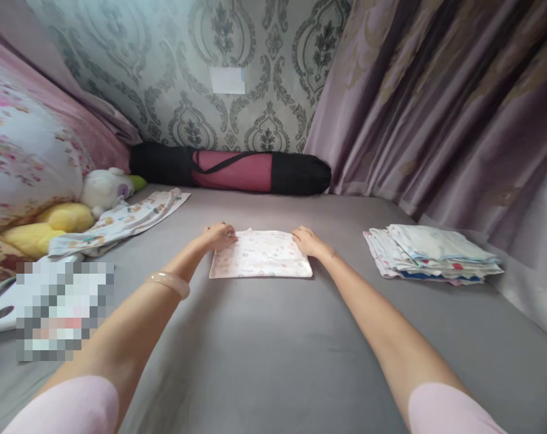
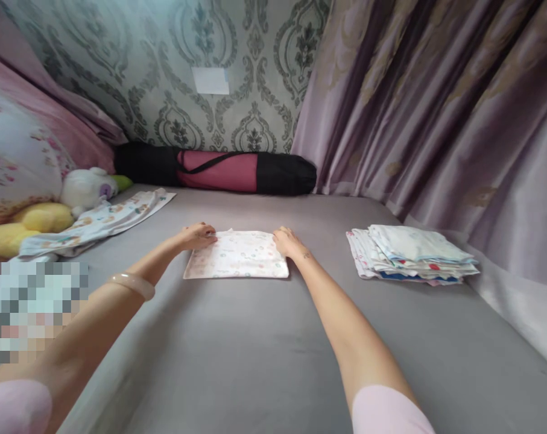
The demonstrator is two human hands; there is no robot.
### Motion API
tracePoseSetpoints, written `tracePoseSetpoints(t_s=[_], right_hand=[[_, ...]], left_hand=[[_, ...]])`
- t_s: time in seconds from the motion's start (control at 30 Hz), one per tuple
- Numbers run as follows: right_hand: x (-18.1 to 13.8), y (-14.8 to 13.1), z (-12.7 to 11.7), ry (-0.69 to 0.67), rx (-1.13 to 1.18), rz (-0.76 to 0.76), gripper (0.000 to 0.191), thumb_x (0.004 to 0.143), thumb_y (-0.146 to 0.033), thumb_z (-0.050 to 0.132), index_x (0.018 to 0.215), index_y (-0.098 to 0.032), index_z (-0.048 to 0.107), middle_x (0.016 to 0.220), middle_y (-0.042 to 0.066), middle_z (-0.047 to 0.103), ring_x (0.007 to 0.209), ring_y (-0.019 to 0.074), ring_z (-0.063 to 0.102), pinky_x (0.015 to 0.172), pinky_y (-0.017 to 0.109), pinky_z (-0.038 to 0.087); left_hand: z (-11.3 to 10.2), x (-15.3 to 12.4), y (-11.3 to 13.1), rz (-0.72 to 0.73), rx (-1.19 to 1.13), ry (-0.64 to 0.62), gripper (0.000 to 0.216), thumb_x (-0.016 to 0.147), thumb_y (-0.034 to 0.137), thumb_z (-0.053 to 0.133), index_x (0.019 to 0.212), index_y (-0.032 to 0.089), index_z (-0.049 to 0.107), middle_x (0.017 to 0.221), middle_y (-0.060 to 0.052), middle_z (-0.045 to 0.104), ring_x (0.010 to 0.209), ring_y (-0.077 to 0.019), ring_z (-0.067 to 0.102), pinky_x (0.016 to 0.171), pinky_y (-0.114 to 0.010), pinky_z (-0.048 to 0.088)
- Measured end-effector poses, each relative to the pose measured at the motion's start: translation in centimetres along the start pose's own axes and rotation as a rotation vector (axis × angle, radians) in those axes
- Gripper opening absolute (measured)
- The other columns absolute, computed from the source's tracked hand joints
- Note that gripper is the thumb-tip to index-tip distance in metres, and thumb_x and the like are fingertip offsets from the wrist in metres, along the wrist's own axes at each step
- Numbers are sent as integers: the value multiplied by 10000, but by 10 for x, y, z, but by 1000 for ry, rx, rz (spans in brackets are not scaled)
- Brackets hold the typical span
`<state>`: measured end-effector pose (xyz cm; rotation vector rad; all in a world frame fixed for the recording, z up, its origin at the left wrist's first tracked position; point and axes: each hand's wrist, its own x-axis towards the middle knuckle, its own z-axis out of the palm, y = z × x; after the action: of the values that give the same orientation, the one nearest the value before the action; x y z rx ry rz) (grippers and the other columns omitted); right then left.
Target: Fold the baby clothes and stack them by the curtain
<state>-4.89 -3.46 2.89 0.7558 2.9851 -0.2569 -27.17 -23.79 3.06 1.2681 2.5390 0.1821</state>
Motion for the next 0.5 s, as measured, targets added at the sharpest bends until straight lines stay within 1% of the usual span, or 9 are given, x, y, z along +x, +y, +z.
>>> tracePoseSetpoints(t_s=[0.1,0.17,0.27,0.37,0.43,0.5], right_hand=[[9,3,-3,-40,13,5,364,957,-238,423,1247,-160,628,1282,135,583,1227,241,506,1017,296,365],[14,3,-6,-72,24,19,370,931,-232,478,1262,-157,624,1300,137,580,1250,248,495,1021,291,370],[20,4,-14,-122,55,30,368,878,-225,549,1226,-170,655,1288,126,608,1209,253,535,980,290,412],[21,5,-24,-153,107,26,339,824,-207,592,1146,-186,697,1197,97,672,1079,235,612,879,271,464],[18,8,-29,-160,155,13,321,816,-203,591,1117,-186,702,1129,74,704,991,209,643,803,248,481],[14,11,-34,-165,204,-12,302,829,-216,584,1105,-184,701,1074,47,724,926,182,657,752,224,485]], left_hand=[[-10,9,-4,23,-66,-83,488,749,456,544,1140,180,644,1154,-106,683,1046,-259,617,885,-337,470],[-13,14,-6,19,-111,-123,530,705,460,568,1145,172,634,1104,-93,705,973,-232,642,793,-277,492],[-14,18,-9,6,-157,-161,502,663,470,591,1065,176,659,1063,-91,718,954,-237,648,735,-259,490],[-14,19,-10,-23,-222,-180,470,613,512,629,944,181,670,1029,-91,719,974,-256,636,724,-260,479],[-16,16,-12,-33,-292,-172,498,571,548,657,907,181,657,1001,-80,715,973,-255,630,731,-258,476],[-20,11,-13,-10,-376,-175,526,546,581,675,894,188,641,966,-59,711,960,-241,631,743,-252,477]])
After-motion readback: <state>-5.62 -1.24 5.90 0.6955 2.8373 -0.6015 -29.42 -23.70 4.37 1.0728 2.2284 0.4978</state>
